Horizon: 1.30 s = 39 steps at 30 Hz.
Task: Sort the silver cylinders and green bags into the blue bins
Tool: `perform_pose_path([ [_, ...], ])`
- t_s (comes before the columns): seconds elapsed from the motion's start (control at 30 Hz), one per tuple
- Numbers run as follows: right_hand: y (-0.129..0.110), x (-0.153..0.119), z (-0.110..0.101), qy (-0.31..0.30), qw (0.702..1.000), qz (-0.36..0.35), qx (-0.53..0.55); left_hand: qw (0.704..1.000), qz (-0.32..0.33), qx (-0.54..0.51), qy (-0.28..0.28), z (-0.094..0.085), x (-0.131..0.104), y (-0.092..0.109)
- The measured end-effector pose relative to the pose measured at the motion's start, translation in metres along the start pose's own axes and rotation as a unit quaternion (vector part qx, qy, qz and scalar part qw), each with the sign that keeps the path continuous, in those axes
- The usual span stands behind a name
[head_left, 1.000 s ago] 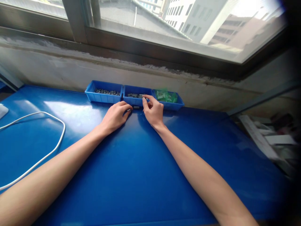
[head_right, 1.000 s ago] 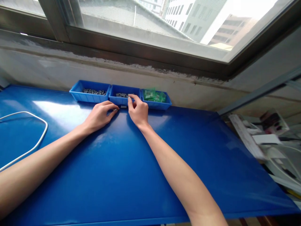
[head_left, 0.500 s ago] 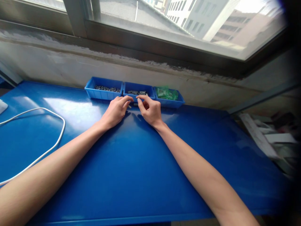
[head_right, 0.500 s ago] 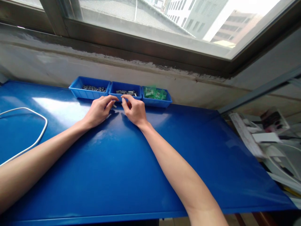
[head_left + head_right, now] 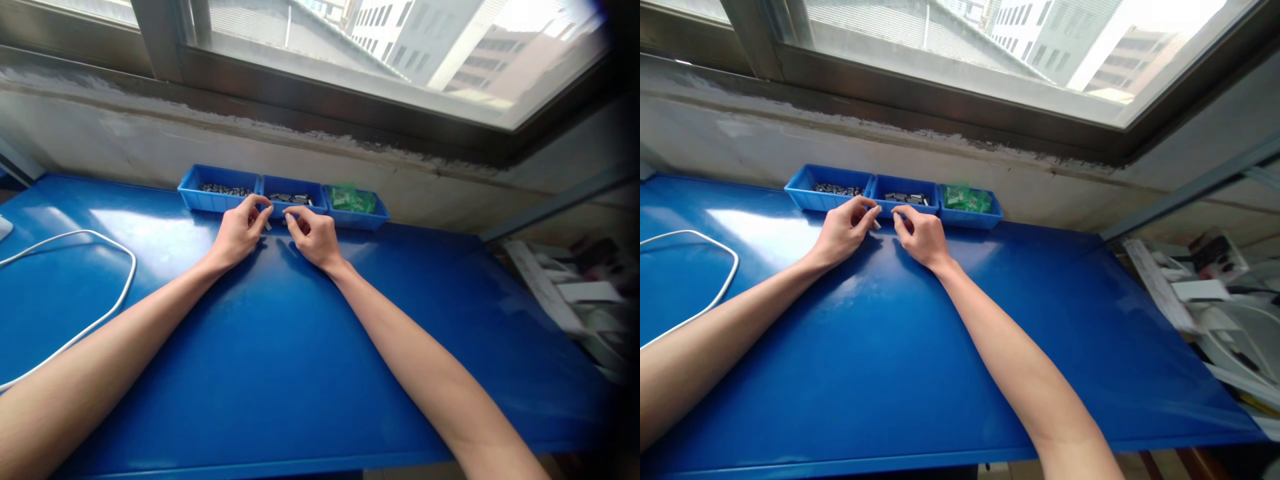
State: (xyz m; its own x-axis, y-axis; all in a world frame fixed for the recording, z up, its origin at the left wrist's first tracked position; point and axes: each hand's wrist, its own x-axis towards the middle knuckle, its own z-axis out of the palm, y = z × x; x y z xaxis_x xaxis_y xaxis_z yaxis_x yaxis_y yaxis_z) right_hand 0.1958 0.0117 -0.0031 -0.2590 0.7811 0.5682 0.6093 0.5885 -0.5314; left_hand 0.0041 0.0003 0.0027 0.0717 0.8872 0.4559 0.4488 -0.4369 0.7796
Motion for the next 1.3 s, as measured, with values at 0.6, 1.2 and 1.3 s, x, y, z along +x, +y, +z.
perform_pose_path([
  [0.6,0.002,-0.001,0.001,-0.061,0.998,-0.026,-0.018,0.986,0.035,-0.155,-0.041,0.0,0.001,-0.009],
  [1.2,0.002,-0.003,0.002,0.053,0.996,-0.072,0.013,0.999,-0.017,-0.045,0.0,0.002,0.001,-0.003],
  [1.3,0.003,-0.002,0.001,0.128,0.992,-0.011,-0.002,0.994,0.077,0.055,-0.052,0.004,-0.001,-0.002],
])
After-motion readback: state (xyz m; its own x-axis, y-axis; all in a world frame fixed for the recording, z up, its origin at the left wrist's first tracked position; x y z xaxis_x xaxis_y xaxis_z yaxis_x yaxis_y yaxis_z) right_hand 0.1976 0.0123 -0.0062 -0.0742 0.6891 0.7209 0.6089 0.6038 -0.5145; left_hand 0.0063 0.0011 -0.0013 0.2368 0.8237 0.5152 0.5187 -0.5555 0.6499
